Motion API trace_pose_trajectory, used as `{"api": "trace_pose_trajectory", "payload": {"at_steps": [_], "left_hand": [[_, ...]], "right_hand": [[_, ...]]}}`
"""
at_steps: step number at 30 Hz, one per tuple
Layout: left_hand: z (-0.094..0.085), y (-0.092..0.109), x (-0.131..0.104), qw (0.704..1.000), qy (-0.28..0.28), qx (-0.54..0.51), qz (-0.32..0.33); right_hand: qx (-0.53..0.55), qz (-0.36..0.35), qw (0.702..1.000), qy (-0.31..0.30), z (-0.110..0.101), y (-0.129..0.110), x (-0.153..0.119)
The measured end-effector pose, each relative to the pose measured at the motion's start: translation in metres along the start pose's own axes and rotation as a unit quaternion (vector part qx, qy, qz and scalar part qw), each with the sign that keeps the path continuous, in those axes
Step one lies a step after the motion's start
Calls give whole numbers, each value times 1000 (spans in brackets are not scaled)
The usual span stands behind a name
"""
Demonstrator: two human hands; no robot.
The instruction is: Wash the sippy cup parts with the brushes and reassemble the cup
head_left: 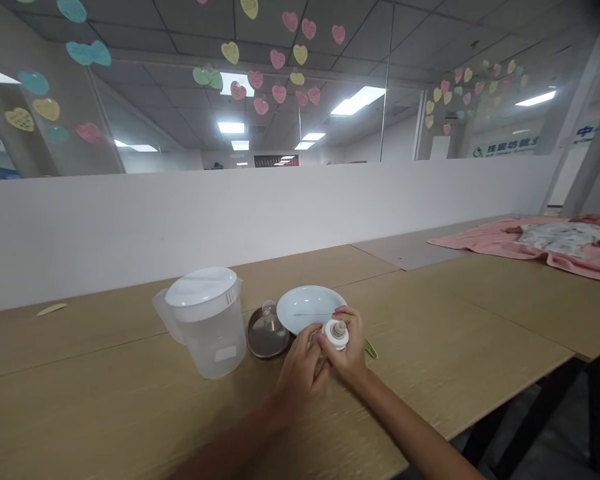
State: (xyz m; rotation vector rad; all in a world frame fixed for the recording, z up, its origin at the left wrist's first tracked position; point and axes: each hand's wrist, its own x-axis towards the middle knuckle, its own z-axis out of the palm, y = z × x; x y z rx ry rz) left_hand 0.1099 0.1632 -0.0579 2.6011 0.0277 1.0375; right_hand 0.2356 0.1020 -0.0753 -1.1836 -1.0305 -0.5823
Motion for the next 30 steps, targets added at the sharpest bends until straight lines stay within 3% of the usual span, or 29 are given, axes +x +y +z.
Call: {"api": "trace_pose_trajectory", "payload": {"at_steps": [4, 6, 13, 21, 26, 30], "left_hand": [[7, -2, -2, 999, 21, -24, 9], [11, -5, -3, 999, 26, -37, -7], [21, -9, -7, 972, 117, -136, -152], [28, -15, -14, 965, 131, -146, -173], [27, -12, -9, 961, 122, -170, -179], [25, -9, -7, 959, 117, -181, -182]], "right_hand": [[-44, -57, 997, -35, -3, -6, 0], [-44, -44, 996, -56, -4, -5, 0], [-17, 38, 996, -78, 1, -4, -5], [-1, 35, 993, -115, 5, -5, -4], [37, 82, 990, -112, 7, -2, -10], [28, 62, 991, -113, 4, -3, -9]]}}
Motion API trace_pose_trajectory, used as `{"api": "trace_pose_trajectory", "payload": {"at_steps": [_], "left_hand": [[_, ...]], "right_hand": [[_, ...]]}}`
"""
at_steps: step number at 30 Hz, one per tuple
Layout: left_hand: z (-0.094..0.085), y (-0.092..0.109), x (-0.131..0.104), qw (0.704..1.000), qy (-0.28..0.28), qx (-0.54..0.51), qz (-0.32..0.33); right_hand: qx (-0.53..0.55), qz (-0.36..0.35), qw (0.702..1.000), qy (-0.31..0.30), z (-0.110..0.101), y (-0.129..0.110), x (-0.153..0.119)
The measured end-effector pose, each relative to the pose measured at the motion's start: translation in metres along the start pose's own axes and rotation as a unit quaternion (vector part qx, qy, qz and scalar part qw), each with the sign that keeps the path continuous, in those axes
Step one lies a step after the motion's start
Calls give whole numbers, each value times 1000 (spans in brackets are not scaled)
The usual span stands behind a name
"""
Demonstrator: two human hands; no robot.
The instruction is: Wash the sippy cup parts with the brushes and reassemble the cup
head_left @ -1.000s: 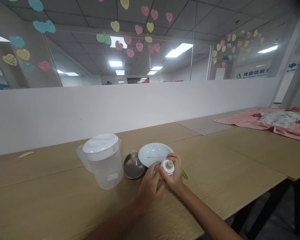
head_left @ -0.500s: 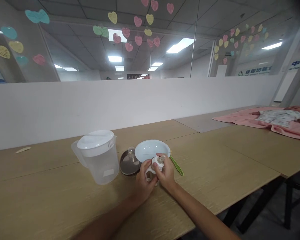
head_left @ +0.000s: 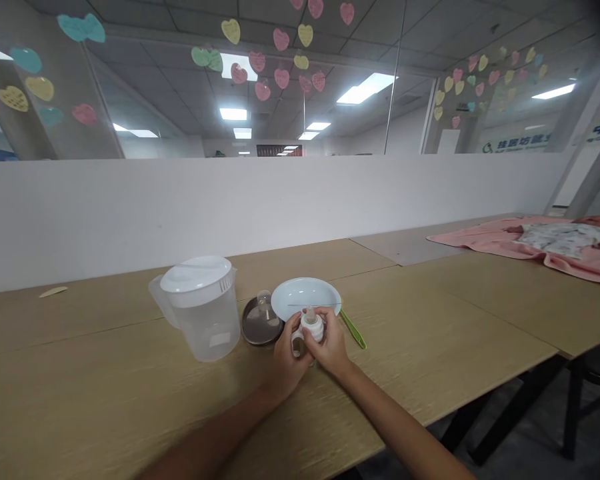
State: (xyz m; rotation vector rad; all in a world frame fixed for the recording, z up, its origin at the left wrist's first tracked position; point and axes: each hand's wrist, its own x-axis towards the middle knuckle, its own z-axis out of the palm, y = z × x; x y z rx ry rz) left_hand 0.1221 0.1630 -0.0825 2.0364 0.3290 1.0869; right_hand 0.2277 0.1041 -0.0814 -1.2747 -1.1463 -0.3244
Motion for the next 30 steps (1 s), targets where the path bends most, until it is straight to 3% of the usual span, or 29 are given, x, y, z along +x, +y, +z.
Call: {"api": "trace_pose_trajectory", "payload": {"at_steps": [4, 10, 15, 20, 26, 30], "left_hand": [[0, 2, -1, 1000, 5, 1, -7], [-1, 4, -2, 1000, -19, 8, -2], [-1, 0, -6, 1000, -11, 10, -2], [0, -1, -6, 1000, 0, 7, 11], [-2, 0, -7, 1000, -18, 6, 7], [-1, -2, -8, 1000, -14, -18, -6]], "right_hand": [[2, -33, 999, 9, -6, -2, 3], [31, -26, 999, -7, -9, 9, 2], [-34, -50, 998, -13, -5, 4, 3], [-88, -26, 996, 21, -2, -5, 3], [-60, -42, 997, -21, -4, 3, -4], [-58, -25, 998, -5, -4, 7, -8]]}}
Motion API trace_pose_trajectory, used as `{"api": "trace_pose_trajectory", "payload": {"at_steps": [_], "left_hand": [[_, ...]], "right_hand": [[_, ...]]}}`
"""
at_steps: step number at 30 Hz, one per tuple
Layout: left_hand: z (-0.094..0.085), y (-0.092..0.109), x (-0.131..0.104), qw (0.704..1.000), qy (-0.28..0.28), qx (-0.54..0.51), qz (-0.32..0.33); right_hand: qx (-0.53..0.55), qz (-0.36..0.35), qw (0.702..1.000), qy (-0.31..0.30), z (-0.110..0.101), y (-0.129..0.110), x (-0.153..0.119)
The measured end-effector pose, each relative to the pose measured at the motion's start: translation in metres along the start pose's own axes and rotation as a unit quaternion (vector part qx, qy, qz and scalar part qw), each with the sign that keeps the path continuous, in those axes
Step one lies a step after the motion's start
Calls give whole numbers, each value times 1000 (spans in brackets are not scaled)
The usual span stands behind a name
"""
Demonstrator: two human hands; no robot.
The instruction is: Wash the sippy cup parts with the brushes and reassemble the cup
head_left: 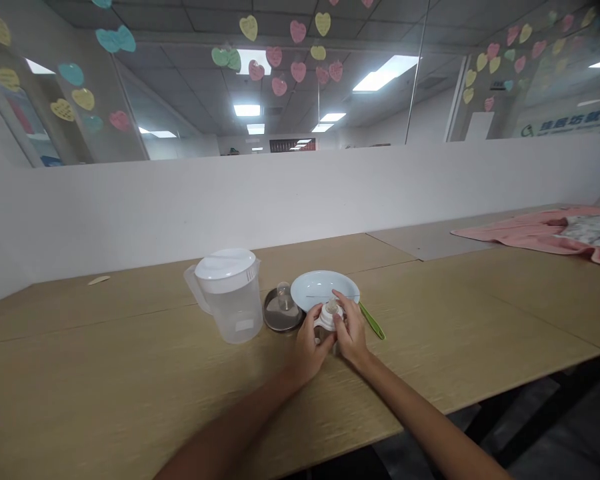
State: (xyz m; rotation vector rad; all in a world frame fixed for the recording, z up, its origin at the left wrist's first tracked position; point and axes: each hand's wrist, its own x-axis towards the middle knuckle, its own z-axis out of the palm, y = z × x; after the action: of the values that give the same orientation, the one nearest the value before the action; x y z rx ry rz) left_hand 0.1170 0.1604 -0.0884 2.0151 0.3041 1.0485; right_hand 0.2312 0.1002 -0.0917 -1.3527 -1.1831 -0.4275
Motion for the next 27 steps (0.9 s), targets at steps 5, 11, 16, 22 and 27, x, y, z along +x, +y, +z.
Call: {"api": "trace_pose_trajectory", "payload": {"at_steps": [5, 11, 16, 22, 27], "left_hand": [[3, -3, 0, 998, 25, -45, -30], [1, 1, 2, 997, 33, -64, -41], [-2, 5, 6, 994, 21, -91, -52], [2, 2, 6, 989, 46, -128, -54], [-1, 5, 6, 994, 19, -93, -46]], "right_hand": [[8, -1, 1000, 19, -3, 2, 3], [3, 4, 997, 80, -10, -1, 6], [-22, -157, 984, 84, -14, -12, 6], [-41, -227, 971, 59, -15, -18, 6], [28, -93, 987, 128, -9, -11, 4]]}}
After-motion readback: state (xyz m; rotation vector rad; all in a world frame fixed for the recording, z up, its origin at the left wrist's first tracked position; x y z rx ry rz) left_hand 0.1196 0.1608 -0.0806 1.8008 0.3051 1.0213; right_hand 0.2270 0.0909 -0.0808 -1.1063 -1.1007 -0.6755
